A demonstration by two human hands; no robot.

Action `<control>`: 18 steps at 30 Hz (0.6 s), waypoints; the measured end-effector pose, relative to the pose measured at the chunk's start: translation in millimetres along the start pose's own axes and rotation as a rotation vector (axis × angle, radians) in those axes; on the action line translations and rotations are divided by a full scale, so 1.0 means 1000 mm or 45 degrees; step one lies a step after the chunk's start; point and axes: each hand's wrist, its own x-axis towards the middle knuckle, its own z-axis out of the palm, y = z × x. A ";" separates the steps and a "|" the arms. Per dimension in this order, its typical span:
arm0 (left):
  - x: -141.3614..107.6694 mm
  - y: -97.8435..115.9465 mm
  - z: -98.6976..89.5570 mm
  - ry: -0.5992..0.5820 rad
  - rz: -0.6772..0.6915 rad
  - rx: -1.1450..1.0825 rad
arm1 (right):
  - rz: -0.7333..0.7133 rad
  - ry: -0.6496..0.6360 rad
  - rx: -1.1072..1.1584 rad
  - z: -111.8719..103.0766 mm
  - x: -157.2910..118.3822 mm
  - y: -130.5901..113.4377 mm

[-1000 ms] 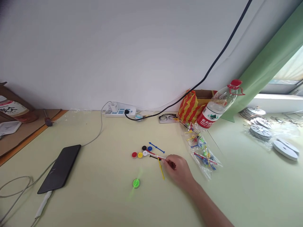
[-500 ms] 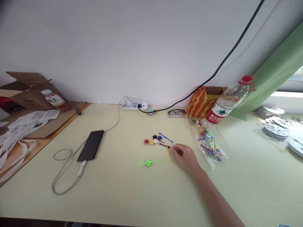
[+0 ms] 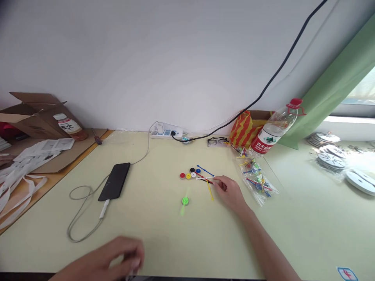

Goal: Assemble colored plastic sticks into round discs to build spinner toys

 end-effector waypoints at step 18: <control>0.195 -0.015 -0.016 0.714 0.034 0.651 | 0.004 -0.038 -0.017 0.000 0.001 -0.004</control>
